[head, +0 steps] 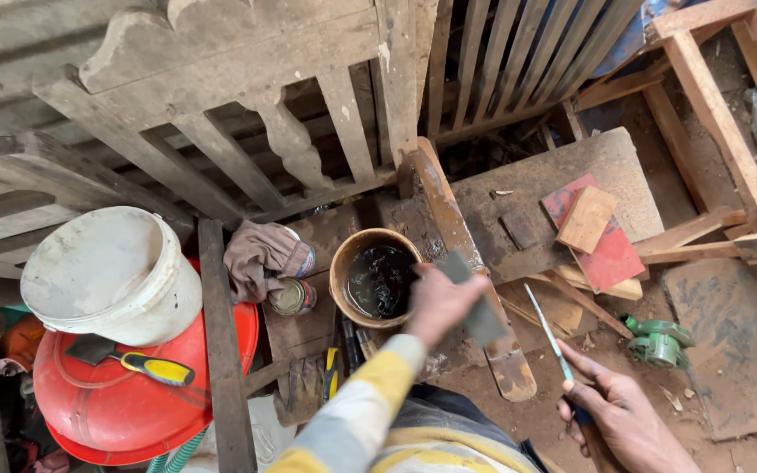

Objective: The person sharpens a metal blade by dipping it into a container of dark liquid and then rubbing it against a whetstone held in their hand.

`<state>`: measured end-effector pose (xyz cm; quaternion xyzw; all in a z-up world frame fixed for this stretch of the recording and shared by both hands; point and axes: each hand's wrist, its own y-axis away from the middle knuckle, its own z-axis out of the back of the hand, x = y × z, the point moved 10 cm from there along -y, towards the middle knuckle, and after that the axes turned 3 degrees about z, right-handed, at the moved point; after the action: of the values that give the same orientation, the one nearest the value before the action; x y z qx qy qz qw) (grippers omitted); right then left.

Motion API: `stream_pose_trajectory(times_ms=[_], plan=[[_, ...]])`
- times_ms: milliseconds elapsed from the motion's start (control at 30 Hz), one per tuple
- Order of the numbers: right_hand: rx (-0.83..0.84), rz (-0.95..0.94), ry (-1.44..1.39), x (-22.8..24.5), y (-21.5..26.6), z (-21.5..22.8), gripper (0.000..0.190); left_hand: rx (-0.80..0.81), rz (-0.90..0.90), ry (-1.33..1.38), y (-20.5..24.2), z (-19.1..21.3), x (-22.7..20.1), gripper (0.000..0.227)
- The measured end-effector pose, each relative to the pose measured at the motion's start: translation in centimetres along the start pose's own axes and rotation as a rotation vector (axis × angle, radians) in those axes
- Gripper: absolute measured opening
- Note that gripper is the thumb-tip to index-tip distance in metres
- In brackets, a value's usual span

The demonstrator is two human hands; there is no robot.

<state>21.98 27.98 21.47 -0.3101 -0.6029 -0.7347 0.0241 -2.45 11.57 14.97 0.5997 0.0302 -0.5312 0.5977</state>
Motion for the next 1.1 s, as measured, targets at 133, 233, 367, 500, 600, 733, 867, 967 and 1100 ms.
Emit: stream_pose_trajectory(times_ms=[133,233,367,500,600,733,867,967,1100], plan=[[0.0,0.047,-0.07,0.7,-0.3,-0.5,0.06,0.013,0.109,0.161,-3.3,7.2,6.5,0.062],[-0.019,0.02,0.058,-0.4,-2.1,-0.7,0.061,-0.041,0.212,0.184,-8.1,9.0,11.9,0.062],[-0.01,-0.012,0.13,-3.8,-5.6,-0.8,0.062,-0.061,0.373,0.004,-15.7,7.1,19.9,0.068],[0.011,-0.043,0.179,-8.6,-7.9,-0.9,0.063,-0.235,0.37,-0.317,-21.9,4.1,24.6,0.07],[0.02,-0.068,0.193,-11.2,-7.4,-0.1,0.063,-0.191,0.485,-0.359,-23.0,1.7,27.7,0.052],[0.016,-0.036,0.164,-11.7,-6.5,0.0,0.064,-0.275,0.354,-0.349,-22.0,3.2,26.0,0.059],[0.004,0.026,0.112,-10.2,-4.3,1.6,0.065,-0.113,0.296,-0.152,-18.2,5.3,22.8,0.067],[0.053,0.1,0.052,-9.0,-4.1,1.5,0.066,-0.042,0.326,0.341,-15.0,5.7,20.6,0.055],[0.167,0.172,-0.062,-6.5,-3.7,0.1,0.066,0.089,0.411,0.463,-10.5,6.4,18.4,0.045]])
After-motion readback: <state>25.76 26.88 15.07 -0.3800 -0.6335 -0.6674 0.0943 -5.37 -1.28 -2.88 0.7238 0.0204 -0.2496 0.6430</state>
